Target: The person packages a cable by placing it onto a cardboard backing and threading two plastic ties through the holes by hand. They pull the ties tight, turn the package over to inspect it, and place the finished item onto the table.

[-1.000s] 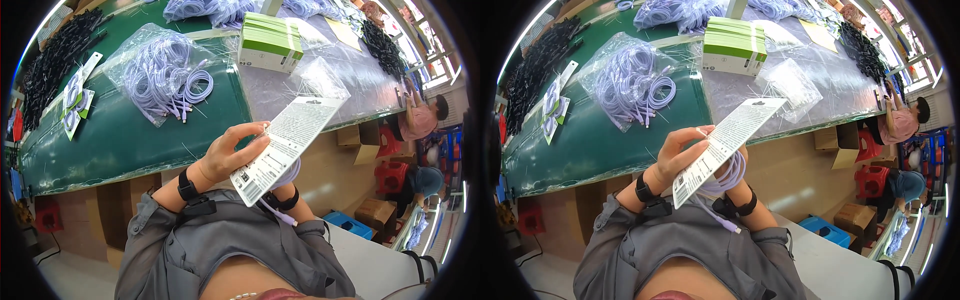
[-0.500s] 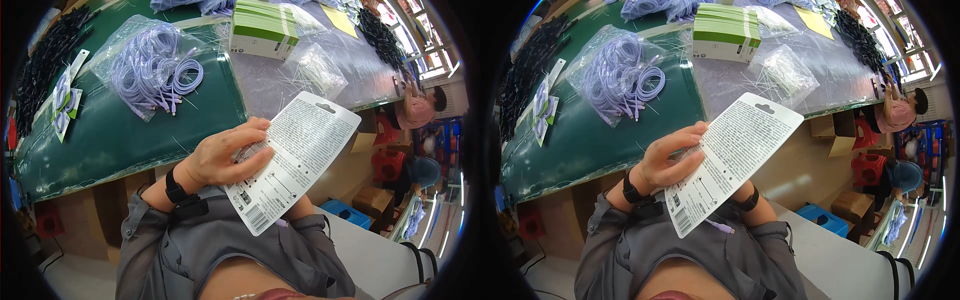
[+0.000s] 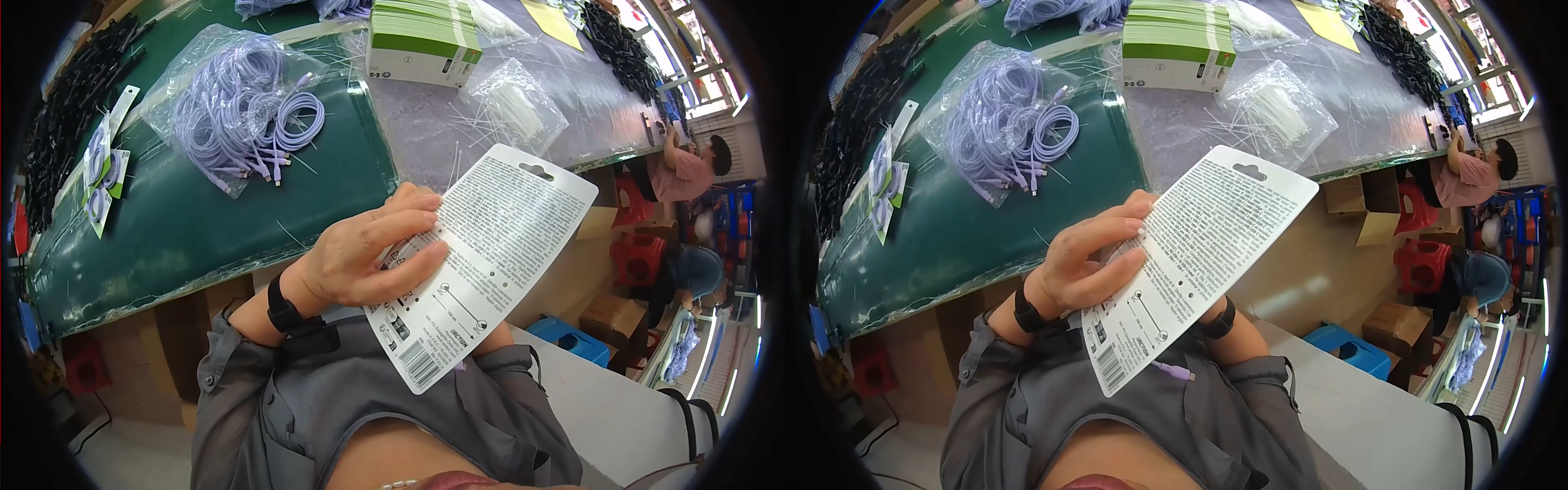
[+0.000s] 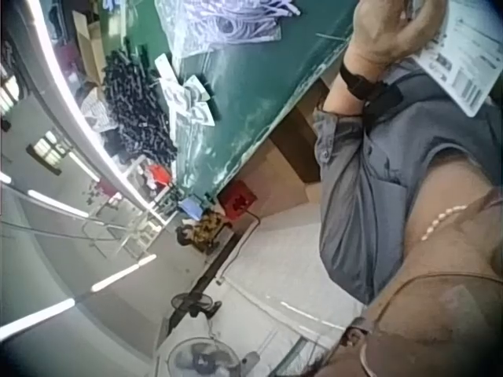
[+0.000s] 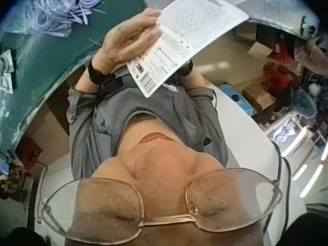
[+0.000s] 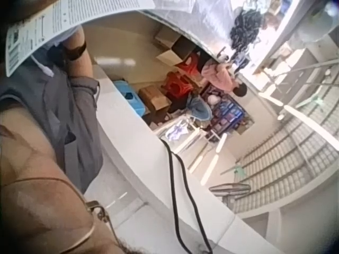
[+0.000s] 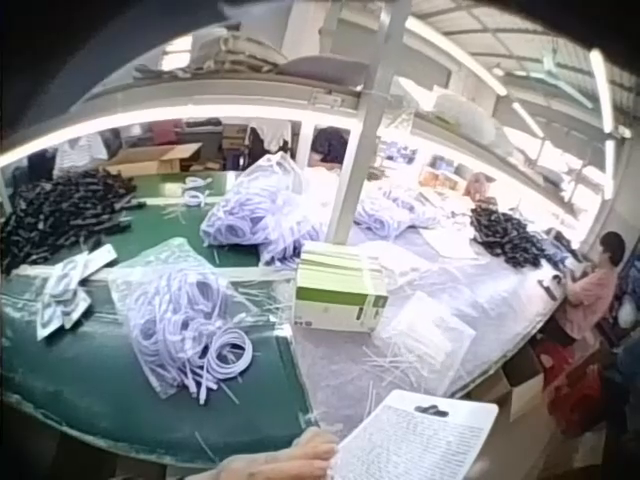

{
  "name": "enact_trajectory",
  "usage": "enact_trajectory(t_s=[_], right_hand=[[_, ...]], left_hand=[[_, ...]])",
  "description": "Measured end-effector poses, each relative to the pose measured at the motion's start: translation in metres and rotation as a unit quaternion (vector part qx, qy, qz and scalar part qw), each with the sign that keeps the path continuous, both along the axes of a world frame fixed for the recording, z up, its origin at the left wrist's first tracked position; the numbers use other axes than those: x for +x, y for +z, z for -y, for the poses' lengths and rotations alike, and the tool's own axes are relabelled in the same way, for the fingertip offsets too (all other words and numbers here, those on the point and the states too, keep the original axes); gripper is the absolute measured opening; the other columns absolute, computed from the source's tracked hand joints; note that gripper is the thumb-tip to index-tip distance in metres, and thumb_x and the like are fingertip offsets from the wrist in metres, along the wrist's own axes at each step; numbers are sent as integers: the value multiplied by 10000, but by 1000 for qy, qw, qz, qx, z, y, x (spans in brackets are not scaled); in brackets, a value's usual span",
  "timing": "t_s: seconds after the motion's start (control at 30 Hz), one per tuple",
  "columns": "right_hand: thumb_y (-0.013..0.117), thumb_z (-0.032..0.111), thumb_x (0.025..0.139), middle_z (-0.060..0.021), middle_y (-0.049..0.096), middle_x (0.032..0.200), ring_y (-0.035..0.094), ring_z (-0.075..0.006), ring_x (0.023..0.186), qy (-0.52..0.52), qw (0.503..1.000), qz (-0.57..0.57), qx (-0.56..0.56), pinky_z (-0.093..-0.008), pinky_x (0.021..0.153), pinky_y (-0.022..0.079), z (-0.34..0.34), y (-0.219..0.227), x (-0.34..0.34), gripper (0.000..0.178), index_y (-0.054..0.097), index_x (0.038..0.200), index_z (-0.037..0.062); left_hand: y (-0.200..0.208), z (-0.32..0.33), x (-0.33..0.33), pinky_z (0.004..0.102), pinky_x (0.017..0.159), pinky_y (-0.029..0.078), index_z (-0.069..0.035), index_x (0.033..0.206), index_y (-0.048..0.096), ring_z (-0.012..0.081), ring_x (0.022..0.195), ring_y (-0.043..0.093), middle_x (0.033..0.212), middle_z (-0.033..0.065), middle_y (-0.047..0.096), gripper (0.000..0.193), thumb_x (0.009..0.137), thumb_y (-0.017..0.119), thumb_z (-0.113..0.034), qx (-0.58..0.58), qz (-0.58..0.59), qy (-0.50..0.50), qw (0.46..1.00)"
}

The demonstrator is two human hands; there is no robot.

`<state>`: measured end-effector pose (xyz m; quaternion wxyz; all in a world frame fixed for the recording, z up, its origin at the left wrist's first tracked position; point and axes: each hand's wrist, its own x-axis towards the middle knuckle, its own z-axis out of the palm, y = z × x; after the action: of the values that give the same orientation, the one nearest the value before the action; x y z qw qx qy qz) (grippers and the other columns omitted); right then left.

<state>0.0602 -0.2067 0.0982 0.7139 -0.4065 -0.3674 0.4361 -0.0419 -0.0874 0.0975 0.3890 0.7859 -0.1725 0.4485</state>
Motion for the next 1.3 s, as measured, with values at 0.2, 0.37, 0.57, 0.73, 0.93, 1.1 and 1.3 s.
enact_trajectory(t_s=[0.2, 0.37, 0.57, 0.73, 0.93, 1.1, 1.3], right_hand=[[551, 413, 897, -22, 436, 897, 445, -107, 845, 10, 998, 58, -25, -245, 741, 382, 1, -12, 6, 355, 485, 940, 67], [546, 308, 921, -46, 478, 960, 474, -119, 906, -35, 999, -5, 1, -260, 801, 411, 0, -33, -3, 260, 504, 968, 55], [574, 71, 899, -88, 595, 1006, 576, -143, 901, -65, 996, -57, 29, -289, 833, 465, 17, -59, -2, 177, 544, 1062, 8], [623, 72, 879, -110, 635, 933, 610, -166, 819, -55, 998, 2, -39, -320, 769, 502, 11, -34, -4, 255, 591, 1114, -21], [636, -15, 847, -96, 635, 884, 612, -145, 771, -235, 834, 499, -29, -265, 625, 495, -1, -28, 10, 163, 663, 1005, 15], [634, -28, 844, -71, 636, 824, 604, -131, 667, -275, 833, 479, 18, -249, 564, 473, -14, -25, 15, 133, 674, 960, 25], [632, -1, 865, -60, 633, 807, 586, -86, 638, -271, 886, 363, -95, -216, 560, 475, -8, -26, 14, 122, 647, 984, 21]], left_hand=[[0, 0, 1, 421, 870, 517, 0, 1039, 629, 364, 1009, 602, 1114, 177, 518, 382, 670, 719, 37, 49, 38, 27, 998], [-4, 1, 2, 393, 829, 536, -15, 1017, 638, 336, 981, 620, 1075, 171, 567, 347, 679, 709, 24, 56, 40, 63, 996], [-26, -9, 4, 337, 774, 549, -23, 1051, 617, 252, 941, 630, 1036, 137, 619, 247, 806, 649, -22, -165, -129, 120, 970], [-47, -7, 16, 289, 753, 545, 2, 1087, 583, 166, 874, 625, 1007, 94, 636, 218, 906, 598, -118, -590, -268, -1, 762], [-50, 6, 21, 271, 756, 540, 28, 1080, 571, 132, 823, 623, 977, 76, 638, 255, 914, 607, -161, -701, -224, -21, 677], [-54, 3, 8, 281, 783, 542, 34, 1121, 550, 137, 862, 622, 1011, 86, 629, 285, 912, 610, -150, -618, -277, -17, 736], [-53, 15, 5, 304, 831, 544, 31, 1170, 531, 162, 938, 620, 1072, 96, 613, 299, 915, 597, -111, -660, -209, -60, 719]])
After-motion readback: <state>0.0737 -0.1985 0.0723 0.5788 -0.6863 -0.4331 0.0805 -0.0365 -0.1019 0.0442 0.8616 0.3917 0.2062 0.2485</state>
